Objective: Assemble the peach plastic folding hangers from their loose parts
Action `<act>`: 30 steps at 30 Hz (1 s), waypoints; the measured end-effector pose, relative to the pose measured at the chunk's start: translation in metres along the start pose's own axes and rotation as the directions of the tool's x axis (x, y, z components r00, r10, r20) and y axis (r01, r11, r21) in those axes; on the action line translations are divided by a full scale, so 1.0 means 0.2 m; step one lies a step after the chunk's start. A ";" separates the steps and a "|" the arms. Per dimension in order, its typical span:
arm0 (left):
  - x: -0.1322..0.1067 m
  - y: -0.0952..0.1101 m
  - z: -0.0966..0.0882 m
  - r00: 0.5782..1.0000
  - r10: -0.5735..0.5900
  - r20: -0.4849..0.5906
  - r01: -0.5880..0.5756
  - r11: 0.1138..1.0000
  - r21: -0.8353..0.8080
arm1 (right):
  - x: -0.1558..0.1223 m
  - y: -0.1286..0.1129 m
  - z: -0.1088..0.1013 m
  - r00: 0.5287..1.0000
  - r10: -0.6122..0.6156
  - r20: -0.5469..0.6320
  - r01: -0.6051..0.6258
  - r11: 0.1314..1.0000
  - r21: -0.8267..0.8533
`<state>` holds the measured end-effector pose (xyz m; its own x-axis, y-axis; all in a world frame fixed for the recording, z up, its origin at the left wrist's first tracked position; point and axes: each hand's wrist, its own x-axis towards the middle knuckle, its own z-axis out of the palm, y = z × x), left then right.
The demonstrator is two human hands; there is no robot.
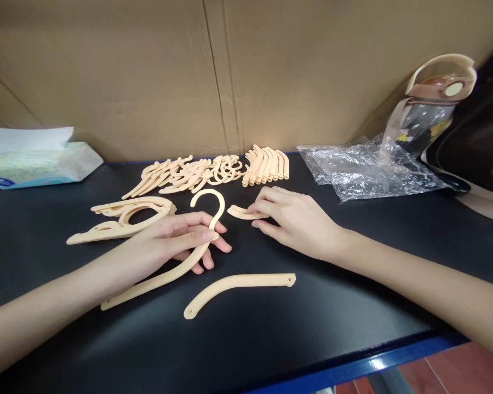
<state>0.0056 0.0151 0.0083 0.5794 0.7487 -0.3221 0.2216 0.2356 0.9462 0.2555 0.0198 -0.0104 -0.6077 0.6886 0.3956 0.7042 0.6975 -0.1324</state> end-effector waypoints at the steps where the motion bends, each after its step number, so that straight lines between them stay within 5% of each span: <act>1: 0.00 0.00 0.00 1.000 -0.001 -0.003 0.001 1.000 0.001 | 0.00 0.00 0.00 1.000 0.016 -0.002 -0.016 1.000 0.012; 7: 0.01 0.02 0.01 1.000 -0.009 0.014 0.009 1.000 0.004 | 0.00 0.01 0.01 0.991 0.133 0.000 -0.133 0.990 0.054; 12: 0.00 0.01 0.01 1.000 -0.011 0.020 0.011 1.000 0.016 | 0.00 0.01 0.01 0.994 0.112 0.011 -0.113 0.988 0.103; 21: -0.01 0.01 0.02 1.000 0.001 0.031 -0.002 0.999 0.032 | 0.00 0.01 0.01 0.973 0.227 -0.047 -0.231 0.960 -0.161; 30: -0.01 0.01 0.03 0.999 0.039 0.028 -0.041 0.996 0.078 | 0.00 0.01 0.00 0.985 0.165 0.046 -0.157 0.977 -0.142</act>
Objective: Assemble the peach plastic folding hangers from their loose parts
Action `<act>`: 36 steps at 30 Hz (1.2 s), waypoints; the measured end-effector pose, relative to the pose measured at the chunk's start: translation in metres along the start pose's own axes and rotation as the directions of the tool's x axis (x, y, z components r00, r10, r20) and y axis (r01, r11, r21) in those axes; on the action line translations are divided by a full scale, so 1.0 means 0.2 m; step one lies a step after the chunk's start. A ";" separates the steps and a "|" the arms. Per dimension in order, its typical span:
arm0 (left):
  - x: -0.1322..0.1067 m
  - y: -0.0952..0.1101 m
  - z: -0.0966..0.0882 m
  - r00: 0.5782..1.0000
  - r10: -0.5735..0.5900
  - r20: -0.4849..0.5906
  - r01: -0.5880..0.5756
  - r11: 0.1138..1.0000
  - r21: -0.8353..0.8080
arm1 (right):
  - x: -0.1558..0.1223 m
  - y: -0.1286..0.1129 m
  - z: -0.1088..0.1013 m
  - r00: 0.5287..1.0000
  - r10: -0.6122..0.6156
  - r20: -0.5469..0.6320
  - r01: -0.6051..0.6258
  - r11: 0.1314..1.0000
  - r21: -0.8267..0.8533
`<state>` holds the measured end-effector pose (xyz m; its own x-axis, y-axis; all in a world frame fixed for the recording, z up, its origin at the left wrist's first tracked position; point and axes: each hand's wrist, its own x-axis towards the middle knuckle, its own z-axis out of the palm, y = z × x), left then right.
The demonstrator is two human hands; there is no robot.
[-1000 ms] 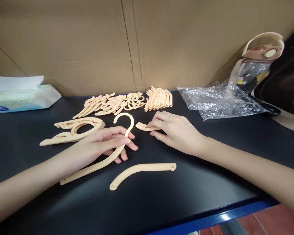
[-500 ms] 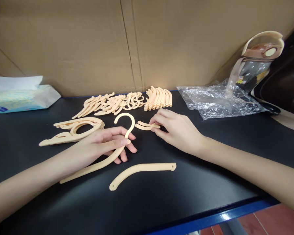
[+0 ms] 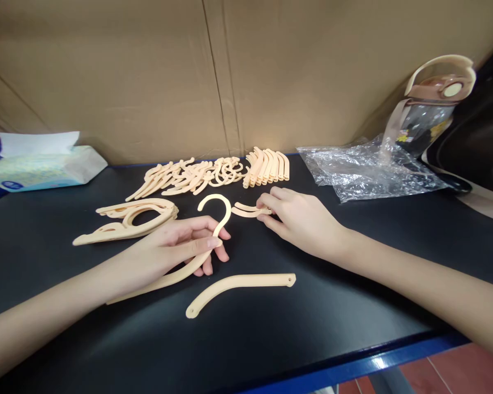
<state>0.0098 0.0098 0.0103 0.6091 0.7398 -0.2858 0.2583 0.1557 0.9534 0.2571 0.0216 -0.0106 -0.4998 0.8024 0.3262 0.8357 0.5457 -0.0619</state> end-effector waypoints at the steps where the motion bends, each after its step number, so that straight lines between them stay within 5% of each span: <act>1: 0.00 0.00 0.00 1.000 0.000 0.002 0.000 1.000 0.002 | 0.00 0.00 0.00 1.000 0.000 0.003 0.000 1.000 0.006; 36: 0.00 0.00 0.00 1.000 0.008 0.008 -0.009 1.000 0.008 | 0.01 0.00 -0.02 0.973 -0.225 -0.044 0.227 0.973 0.041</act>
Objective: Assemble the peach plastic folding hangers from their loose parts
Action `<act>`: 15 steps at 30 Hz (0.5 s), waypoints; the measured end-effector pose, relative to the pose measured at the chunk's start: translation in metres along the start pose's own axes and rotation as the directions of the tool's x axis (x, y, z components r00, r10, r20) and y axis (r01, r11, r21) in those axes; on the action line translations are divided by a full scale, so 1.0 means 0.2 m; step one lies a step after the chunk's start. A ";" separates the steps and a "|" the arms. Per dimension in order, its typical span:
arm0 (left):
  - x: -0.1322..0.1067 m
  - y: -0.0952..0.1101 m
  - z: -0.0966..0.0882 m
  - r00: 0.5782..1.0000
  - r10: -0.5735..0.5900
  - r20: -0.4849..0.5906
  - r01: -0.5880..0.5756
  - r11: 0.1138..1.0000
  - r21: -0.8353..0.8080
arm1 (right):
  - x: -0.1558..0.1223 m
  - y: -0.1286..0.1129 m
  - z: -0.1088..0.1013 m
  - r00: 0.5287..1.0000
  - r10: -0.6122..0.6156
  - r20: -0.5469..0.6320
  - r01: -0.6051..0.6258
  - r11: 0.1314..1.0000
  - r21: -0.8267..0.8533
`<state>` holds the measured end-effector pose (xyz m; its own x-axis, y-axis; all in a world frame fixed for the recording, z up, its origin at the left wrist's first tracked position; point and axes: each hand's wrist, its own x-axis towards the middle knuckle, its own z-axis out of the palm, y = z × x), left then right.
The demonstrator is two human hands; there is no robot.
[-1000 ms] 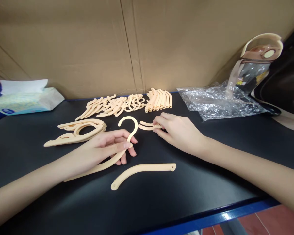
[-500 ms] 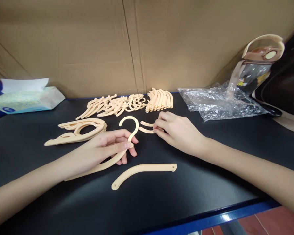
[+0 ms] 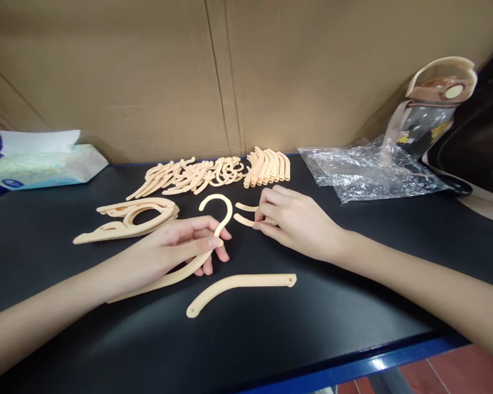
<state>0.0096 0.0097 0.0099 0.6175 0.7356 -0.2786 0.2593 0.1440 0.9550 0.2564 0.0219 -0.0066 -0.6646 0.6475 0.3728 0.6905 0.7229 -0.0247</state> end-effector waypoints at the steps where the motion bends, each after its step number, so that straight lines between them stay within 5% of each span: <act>1: 0.00 0.00 0.00 1.000 0.004 0.003 -0.004 1.000 0.001 | 0.00 0.00 0.00 1.000 -0.002 -0.001 0.002 1.000 0.000; 15: 0.00 0.00 -0.01 1.000 0.008 0.014 -0.008 1.000 0.006 | -0.01 -0.01 0.01 0.997 0.019 0.075 -0.027 0.993 0.118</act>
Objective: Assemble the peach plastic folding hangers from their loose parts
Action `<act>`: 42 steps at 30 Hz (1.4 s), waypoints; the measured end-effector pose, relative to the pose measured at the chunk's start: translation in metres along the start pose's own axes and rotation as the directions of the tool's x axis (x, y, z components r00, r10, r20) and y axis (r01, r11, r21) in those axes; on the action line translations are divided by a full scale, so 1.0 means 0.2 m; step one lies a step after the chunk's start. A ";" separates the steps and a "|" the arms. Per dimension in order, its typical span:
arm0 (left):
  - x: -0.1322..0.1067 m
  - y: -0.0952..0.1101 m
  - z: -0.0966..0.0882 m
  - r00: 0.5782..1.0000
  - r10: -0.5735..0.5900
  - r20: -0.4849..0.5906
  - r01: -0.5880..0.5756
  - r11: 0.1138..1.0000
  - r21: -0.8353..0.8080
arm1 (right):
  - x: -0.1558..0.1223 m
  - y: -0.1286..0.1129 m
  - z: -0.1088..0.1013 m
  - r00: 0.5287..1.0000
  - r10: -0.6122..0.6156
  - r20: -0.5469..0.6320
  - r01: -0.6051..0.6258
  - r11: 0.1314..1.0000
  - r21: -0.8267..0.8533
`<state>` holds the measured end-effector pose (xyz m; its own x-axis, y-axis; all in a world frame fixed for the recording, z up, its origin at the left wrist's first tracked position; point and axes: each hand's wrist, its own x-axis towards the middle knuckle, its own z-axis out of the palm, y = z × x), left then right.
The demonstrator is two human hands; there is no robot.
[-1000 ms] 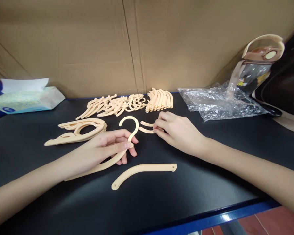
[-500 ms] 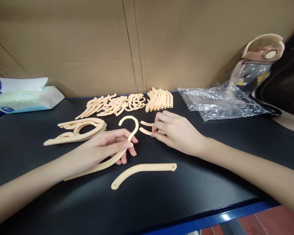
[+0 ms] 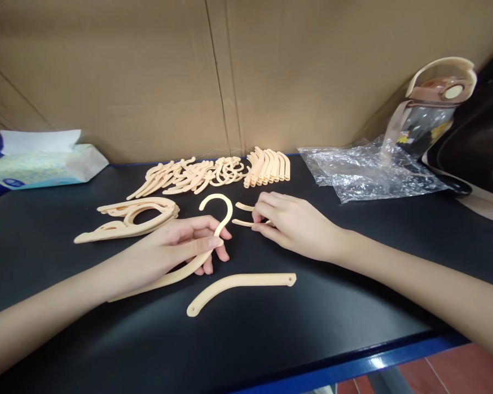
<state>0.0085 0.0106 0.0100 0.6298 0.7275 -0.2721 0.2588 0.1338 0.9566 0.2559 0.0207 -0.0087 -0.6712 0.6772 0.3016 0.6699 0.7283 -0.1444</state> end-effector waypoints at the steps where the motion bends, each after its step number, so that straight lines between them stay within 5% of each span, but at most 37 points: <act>1: 0.00 0.00 0.00 1.000 0.003 0.003 -0.003 1.000 0.001 | 0.00 0.00 0.00 1.000 -0.001 0.008 0.001 1.000 0.002; 25: 0.00 -0.01 0.00 1.000 0.009 0.004 -0.009 1.000 0.001 | -0.01 -0.02 0.01 0.996 0.085 0.030 -0.087 0.995 0.049; 42: 0.00 0.00 0.00 1.000 0.018 0.002 -0.018 1.000 0.023 | -0.03 -0.01 0.02 0.977 -0.171 -0.128 0.163 0.984 -0.064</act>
<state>0.0080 0.0103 0.0103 0.6360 0.7283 -0.2552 0.2644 0.1050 0.9587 0.2568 0.0154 -0.0146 -0.7295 0.5240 0.4396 0.5702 0.8209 -0.0321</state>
